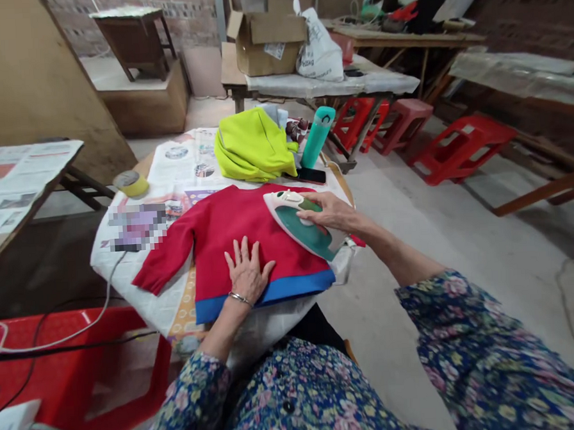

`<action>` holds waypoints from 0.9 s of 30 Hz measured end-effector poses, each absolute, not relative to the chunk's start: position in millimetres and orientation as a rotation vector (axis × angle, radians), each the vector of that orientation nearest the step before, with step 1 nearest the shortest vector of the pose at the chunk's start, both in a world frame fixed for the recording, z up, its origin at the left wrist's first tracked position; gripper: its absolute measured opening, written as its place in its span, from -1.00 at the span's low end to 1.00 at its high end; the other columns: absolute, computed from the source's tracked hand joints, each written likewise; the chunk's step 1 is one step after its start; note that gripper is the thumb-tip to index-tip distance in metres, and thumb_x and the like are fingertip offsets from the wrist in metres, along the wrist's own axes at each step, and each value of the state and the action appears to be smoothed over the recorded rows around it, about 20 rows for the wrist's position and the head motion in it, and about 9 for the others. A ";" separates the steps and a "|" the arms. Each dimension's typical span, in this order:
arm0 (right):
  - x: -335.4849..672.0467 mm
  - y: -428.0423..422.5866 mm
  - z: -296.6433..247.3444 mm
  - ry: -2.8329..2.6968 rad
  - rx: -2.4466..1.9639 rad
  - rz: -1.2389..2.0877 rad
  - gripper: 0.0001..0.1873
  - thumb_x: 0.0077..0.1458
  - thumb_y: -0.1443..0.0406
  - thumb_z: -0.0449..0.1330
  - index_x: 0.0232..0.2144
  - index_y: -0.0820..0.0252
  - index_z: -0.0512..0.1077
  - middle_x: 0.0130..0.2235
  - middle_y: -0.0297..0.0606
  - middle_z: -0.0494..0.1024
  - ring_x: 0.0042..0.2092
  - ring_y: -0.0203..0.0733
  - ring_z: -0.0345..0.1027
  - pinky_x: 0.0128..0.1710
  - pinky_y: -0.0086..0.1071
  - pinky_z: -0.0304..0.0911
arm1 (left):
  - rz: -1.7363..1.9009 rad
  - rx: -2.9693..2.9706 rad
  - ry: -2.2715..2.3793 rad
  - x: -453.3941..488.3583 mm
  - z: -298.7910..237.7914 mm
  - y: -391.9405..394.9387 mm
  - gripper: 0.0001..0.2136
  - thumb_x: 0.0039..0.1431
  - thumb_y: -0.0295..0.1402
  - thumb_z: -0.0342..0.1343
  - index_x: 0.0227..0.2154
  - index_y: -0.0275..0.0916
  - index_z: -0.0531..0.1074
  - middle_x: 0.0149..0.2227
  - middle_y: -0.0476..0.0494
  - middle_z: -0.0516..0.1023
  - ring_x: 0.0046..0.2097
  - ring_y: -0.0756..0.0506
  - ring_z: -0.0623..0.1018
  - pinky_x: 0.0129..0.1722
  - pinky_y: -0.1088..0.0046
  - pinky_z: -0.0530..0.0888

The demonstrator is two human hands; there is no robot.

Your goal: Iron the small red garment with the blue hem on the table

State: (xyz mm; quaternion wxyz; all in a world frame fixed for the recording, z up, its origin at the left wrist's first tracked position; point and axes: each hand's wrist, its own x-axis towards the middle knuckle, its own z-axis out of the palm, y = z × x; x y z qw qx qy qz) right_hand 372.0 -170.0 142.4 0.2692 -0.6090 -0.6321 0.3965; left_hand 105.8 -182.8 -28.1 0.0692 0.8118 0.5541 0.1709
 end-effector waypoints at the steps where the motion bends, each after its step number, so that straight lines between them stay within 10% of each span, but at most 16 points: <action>1: 374.0 -162.1 137.6 -1.703 -1.658 1.053 -0.51 0.30 0.16 0.35 0.19 0.27 0.60 -0.56 -0.47 0.38 -0.61 -0.33 0.21 -0.60 -0.46 0.11 | 0.479 2.451 1.665 112.1 -28.1 -182.9 -0.38 0.44 0.02 0.14 0.42 -0.20 0.46 0.54 -0.50 0.33 0.57 -0.57 0.27 0.49 -0.46 0.22; 9: 397.0 -185.4 115.8 -1.764 -1.640 1.317 -0.31 0.23 0.08 0.46 0.35 0.11 0.56 -0.41 -0.42 0.55 -0.54 -0.37 0.22 -0.57 -0.49 0.17 | 0.546 2.567 1.433 70.0 -30.3 -192.4 -0.43 0.33 0.05 0.27 0.27 -0.16 0.56 0.46 -0.42 0.46 0.53 -0.51 0.34 0.52 -0.27 0.27; 14: 391.9 -220.5 119.6 -2.151 -1.448 1.432 -0.26 0.22 0.16 0.44 0.42 0.03 0.54 -0.08 -0.27 0.74 -0.24 -0.23 0.45 -0.24 -0.43 0.35 | 0.650 2.419 1.414 56.8 -18.2 -171.0 -0.68 0.49 -0.15 0.02 0.03 -0.16 0.60 0.04 -0.33 0.71 0.11 -0.29 0.67 0.27 0.03 0.58; 20: 380.1 -235.8 128.0 -2.343 -1.293 1.503 -0.26 0.28 0.20 0.36 0.47 0.12 0.47 -0.14 -0.27 0.73 -0.26 -0.21 0.41 -0.22 -0.41 0.30 | 0.358 2.589 1.297 109.5 -1.7 -133.3 -0.52 0.45 -0.11 0.14 0.35 0.00 0.53 0.52 -0.27 0.40 0.54 -0.41 0.34 0.50 -0.25 0.30; 27: 397.7 -239.8 126.2 -2.347 -1.480 1.386 -0.30 0.26 0.19 0.34 0.43 -0.01 0.53 0.02 -0.21 0.77 -0.08 -0.07 0.58 -0.05 -0.34 0.45 | 0.228 2.608 1.400 123.3 -17.9 -132.2 -0.35 0.47 0.08 0.07 0.55 0.11 0.29 0.64 -0.20 0.17 0.65 -0.53 0.07 0.55 -0.46 0.04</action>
